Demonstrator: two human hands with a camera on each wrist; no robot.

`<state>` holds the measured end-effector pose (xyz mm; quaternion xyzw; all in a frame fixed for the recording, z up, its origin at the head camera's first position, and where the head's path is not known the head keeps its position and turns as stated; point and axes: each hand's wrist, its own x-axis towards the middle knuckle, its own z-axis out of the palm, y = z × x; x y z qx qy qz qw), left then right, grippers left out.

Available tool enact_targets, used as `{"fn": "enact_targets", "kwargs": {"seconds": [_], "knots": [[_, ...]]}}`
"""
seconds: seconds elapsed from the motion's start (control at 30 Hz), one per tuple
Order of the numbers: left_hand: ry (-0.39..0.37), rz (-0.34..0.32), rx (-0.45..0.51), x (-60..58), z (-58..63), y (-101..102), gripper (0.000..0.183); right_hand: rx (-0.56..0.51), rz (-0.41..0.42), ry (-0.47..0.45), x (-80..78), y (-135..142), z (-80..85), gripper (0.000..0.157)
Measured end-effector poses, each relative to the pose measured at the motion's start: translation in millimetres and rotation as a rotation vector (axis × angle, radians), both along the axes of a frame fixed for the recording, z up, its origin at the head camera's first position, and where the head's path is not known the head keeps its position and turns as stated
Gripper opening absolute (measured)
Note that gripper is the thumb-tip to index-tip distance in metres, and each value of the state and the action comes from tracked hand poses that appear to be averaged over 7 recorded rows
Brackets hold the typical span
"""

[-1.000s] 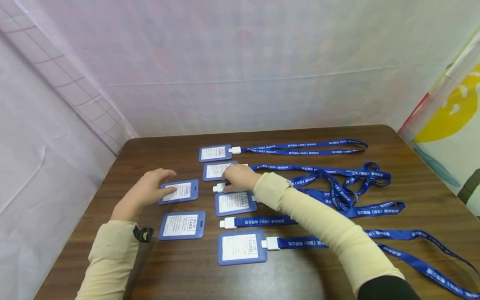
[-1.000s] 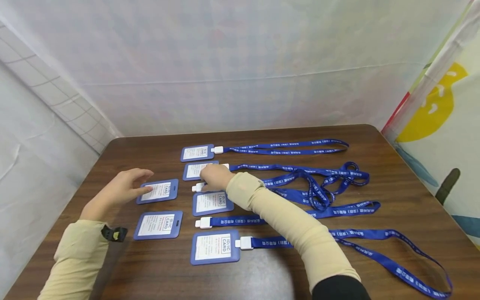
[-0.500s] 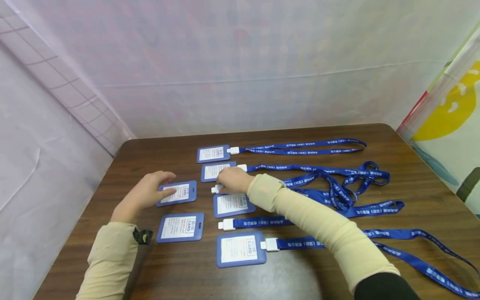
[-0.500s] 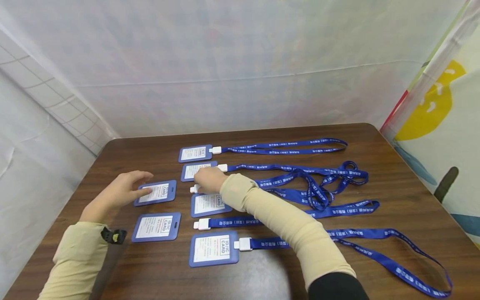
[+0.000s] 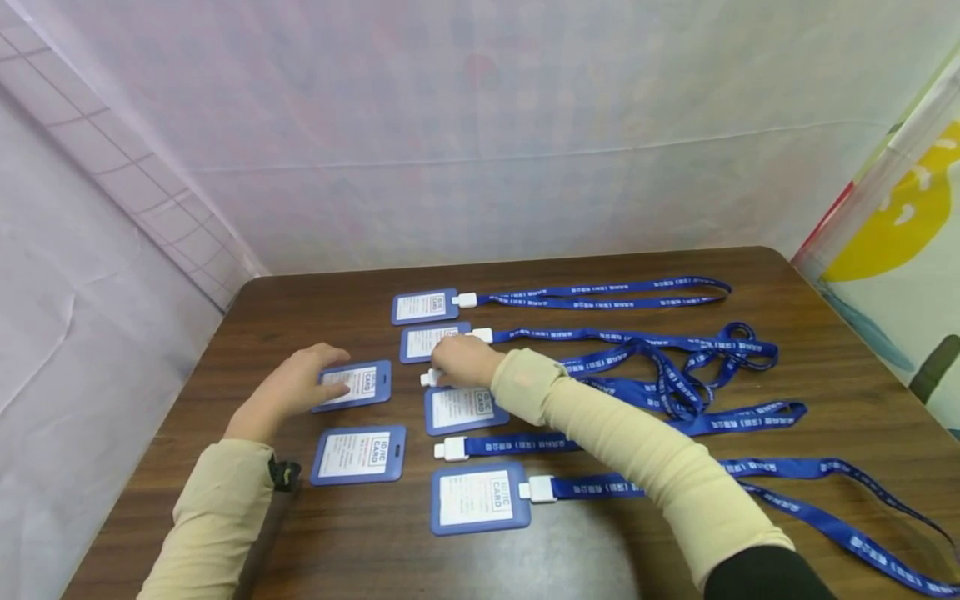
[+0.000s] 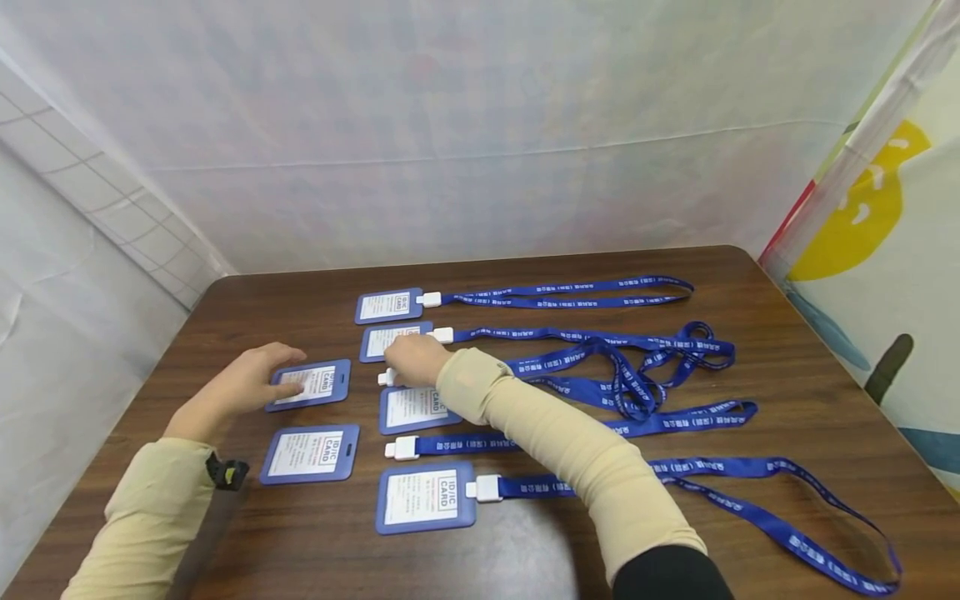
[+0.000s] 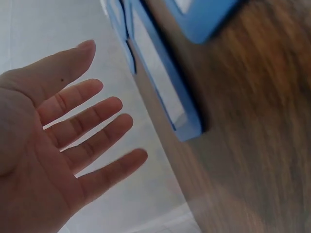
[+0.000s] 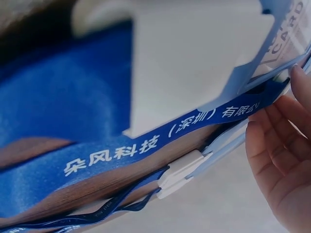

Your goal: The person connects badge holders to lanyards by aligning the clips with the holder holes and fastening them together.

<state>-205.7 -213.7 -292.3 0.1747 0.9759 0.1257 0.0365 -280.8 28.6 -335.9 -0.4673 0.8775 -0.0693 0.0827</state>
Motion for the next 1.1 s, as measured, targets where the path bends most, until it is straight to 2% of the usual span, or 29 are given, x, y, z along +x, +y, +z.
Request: {"fn": "enact_targets", "kwargs": {"seconds": [0.1, 0.3, 0.37, 0.57, 0.8, 1.1], "knots": [[-0.046, 0.016, -0.04, -1.3, -1.6, 0, 0.049, 0.005, -0.002, 0.001, 0.1, -1, -0.4, 0.017], [-0.212, 0.107, -0.16, -5.8, -7.0, 2, 0.067, 0.015, 0.005, 0.011, 0.3, -2, -1.5, 0.016], [-0.235, 0.117, -0.19, -7.5, -9.2, 2, 0.07, 0.015, 0.006, 0.014, 0.2, -2, -2.2, 0.015], [-0.236, 0.092, -0.213, -10.8, -12.6, 3, 0.07, 0.011, 0.006, 0.017, -0.7, -1, -3.9, 0.015], [-0.221, 0.068, -0.175, -11.5, -13.4, 4, 0.072, 0.003, 0.001, 0.015, -1.4, -1, -4.6, 0.014], [-0.236, 0.072, -0.145, -12.9, -13.5, 8, 0.071, -0.008, 0.007, 0.003, -0.7, 0, -3.7, 0.013]]}}
